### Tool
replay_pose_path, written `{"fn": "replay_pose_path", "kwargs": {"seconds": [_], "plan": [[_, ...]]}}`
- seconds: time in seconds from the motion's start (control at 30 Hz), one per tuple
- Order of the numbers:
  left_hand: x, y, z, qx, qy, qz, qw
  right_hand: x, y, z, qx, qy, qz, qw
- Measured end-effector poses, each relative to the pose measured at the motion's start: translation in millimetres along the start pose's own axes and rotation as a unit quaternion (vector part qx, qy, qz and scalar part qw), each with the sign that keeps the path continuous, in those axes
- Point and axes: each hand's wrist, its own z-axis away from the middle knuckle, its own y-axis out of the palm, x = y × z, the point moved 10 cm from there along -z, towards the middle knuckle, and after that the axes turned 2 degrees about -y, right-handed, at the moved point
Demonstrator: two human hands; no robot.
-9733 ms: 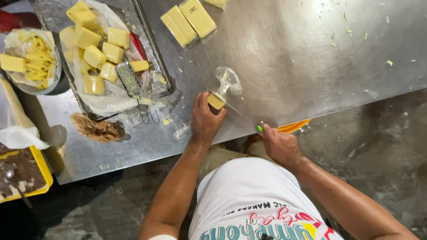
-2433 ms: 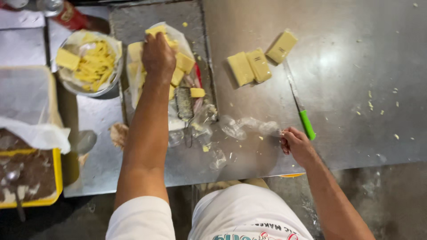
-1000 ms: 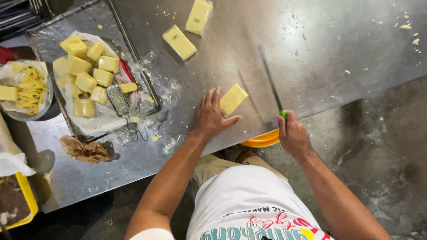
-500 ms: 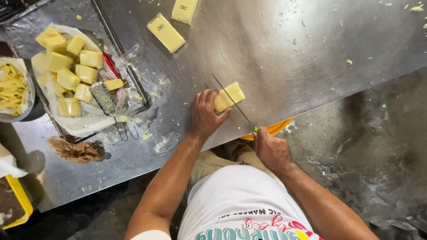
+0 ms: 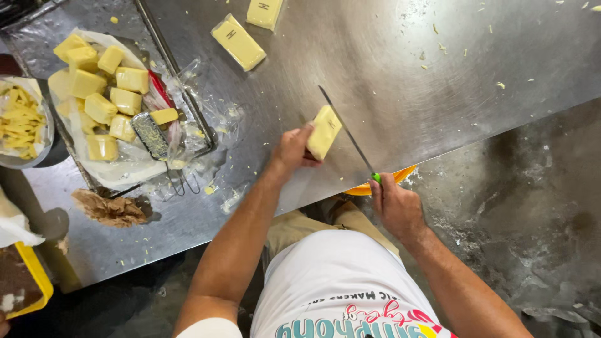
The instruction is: The person unwraps blocks of cheese by slicing the packaging with a knife and peeling it off by hand. The person places the unwrapped cheese blocks onto a tray and balls up the discarded plastic wrappers by hand.
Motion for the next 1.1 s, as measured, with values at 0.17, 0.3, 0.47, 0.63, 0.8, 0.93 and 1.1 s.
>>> {"fn": "replay_pose_path", "kwargs": {"seconds": [0.17, 0.3, 0.47, 0.63, 0.8, 0.93, 1.1], "plan": [[-73.6, -53.6, 49.2, -0.294, 0.244, -0.402, 0.832, 7.3, -10.4, -1.9, -0.032, -0.023, -0.001, 0.999], [-83.6, 10.7, 82.7, -0.251, 0.357, -0.522, 0.733, 6.6, 2.1, -1.7, 0.009, -0.010, 0.023, 1.000], [-57.4, 33.8, 45.6, -0.159, 0.255, -0.540, 0.786, 10.2, 1.9, -4.2, -0.007, -0.031, 0.027, 0.999], [-64.3, 27.3, 49.6, -0.145, 0.367, -0.545, 0.740, 2.1, 3.2, -3.8, 0.006, -0.005, 0.039, 0.999], [-69.0, 27.3, 53.0, -0.144, 0.360, -0.509, 0.768, 12.1, 6.4, -1.1, 0.002, -0.011, 0.043, 0.999], [-72.4, 27.8, 58.2, -0.163, 0.396, -0.483, 0.764, 14.0, 12.9, -0.9, 0.031, 0.011, 0.027, 0.999], [-75.4, 25.4, 58.7, -0.158, 0.377, -0.488, 0.771, 17.2, 18.5, -1.7, 0.030, 0.010, 0.048, 0.998]]}}
